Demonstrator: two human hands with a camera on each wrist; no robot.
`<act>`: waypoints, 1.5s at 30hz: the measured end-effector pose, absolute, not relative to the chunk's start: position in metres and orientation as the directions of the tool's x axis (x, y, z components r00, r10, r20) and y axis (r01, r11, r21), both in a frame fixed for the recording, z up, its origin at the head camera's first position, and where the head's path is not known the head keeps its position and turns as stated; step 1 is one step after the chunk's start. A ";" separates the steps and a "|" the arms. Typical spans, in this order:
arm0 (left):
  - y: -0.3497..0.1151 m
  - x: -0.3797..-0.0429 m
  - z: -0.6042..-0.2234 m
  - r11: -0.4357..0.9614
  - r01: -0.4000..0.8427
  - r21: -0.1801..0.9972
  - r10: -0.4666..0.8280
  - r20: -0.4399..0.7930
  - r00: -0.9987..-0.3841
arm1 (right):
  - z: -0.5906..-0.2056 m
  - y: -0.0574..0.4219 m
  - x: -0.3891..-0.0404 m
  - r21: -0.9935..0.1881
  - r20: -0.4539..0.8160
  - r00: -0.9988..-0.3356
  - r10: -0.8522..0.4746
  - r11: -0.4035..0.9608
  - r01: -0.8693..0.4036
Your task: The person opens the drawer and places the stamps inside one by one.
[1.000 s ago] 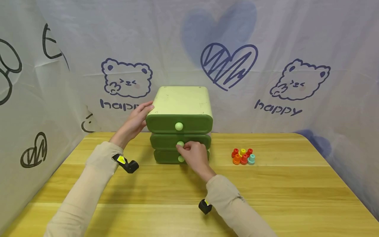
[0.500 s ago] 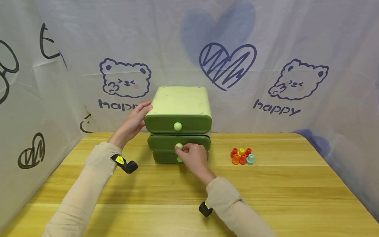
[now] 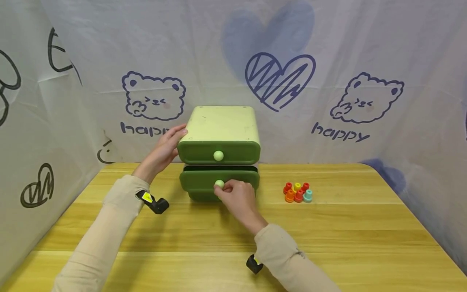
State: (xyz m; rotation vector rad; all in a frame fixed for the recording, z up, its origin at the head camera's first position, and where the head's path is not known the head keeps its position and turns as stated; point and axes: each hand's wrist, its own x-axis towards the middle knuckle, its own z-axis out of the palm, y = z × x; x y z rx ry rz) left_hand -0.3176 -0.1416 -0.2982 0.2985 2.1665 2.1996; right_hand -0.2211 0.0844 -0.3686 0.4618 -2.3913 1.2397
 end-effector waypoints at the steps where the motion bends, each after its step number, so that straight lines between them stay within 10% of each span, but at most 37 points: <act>1: -0.142 -0.318 -0.298 -0.025 0.109 0.994 0.163 0.112 -0.980 | -0.368 0.085 -0.220 -0.699 0.490 -0.866 -0.102 0.548 -0.460; 45: -0.142 -0.318 -0.296 -0.009 0.107 0.994 0.187 0.106 -0.976 | -0.368 0.088 -0.153 -0.734 0.402 -0.906 -0.133 0.544 -0.406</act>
